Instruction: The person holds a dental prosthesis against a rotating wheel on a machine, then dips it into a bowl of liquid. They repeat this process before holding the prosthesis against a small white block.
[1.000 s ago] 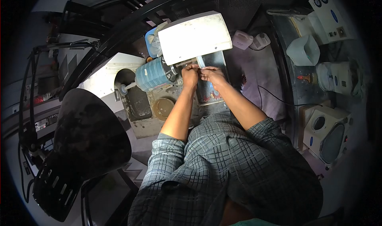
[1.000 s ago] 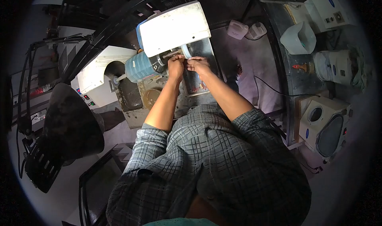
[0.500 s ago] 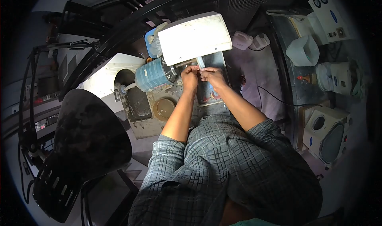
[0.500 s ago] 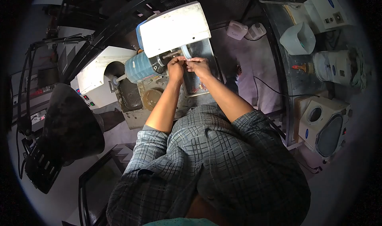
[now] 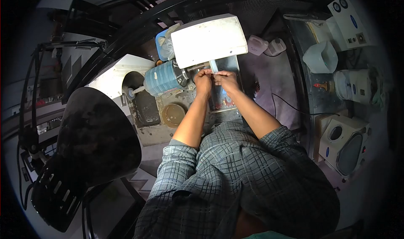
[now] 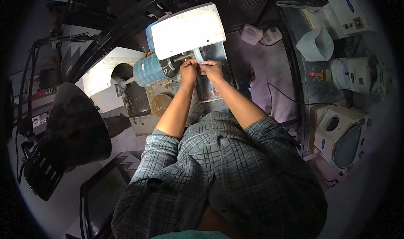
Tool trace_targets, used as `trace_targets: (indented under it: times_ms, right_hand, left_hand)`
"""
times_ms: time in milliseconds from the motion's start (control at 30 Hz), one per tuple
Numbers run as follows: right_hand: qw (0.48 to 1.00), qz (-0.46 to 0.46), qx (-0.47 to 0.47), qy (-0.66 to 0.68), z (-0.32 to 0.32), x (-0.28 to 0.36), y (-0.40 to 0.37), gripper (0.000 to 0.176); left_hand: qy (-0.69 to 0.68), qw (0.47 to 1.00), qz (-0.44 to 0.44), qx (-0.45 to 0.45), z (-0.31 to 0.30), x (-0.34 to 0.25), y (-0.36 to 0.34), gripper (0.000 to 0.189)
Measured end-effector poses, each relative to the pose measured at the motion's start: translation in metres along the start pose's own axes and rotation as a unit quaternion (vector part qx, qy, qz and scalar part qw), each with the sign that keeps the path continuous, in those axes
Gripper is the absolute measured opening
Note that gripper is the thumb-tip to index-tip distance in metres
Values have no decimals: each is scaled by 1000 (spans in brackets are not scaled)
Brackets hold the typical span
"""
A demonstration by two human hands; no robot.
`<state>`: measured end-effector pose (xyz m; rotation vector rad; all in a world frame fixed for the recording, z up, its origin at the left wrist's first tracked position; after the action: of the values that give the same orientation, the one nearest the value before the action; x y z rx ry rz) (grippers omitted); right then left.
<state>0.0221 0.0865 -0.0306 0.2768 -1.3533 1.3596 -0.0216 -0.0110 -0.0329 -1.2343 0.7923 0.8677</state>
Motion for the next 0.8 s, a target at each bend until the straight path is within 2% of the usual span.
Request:
trace_targets:
  times_ms: [233, 333, 467, 533, 667, 800]
  right_hand:
    - [999, 17, 4, 33, 1, -5, -1, 8]
    - [999, 29, 2, 32, 1, -3, -1, 8]
    - [999, 19, 18, 34, 1, -2, -5, 8]
    - [997, 37, 7, 62, -1, -2, -3, 10]
    - [999, 21, 26, 21, 3, 0, -6, 9]
    - [998, 37, 5, 47, 4, 1, -5, 9]
  left_hand:
    - [17, 999, 26, 7, -2, -8, 0, 10]
    - [9, 1000, -4, 12, 0, -11, -1, 13]
    - [8, 1000, -1, 15, -3, -15, -5, 13]
    - [55, 998, 7, 12, -1, -15, -3, 14]
    - [9, 999, 6, 38, -9, -10, 1, 15]
    - [27, 999, 31, 5, -4, -11, 1, 15]
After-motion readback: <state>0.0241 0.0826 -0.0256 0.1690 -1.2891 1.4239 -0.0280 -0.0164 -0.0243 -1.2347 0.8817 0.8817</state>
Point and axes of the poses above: each hand's wrist, its own y-axis towards the middle knuckle, its own z-axis out of the palm, x = y × z, the point moved 1 cm from there along y, towards the middle knuckle, and after that the axes turned 1 degree about -x, right-handed, at the moved point
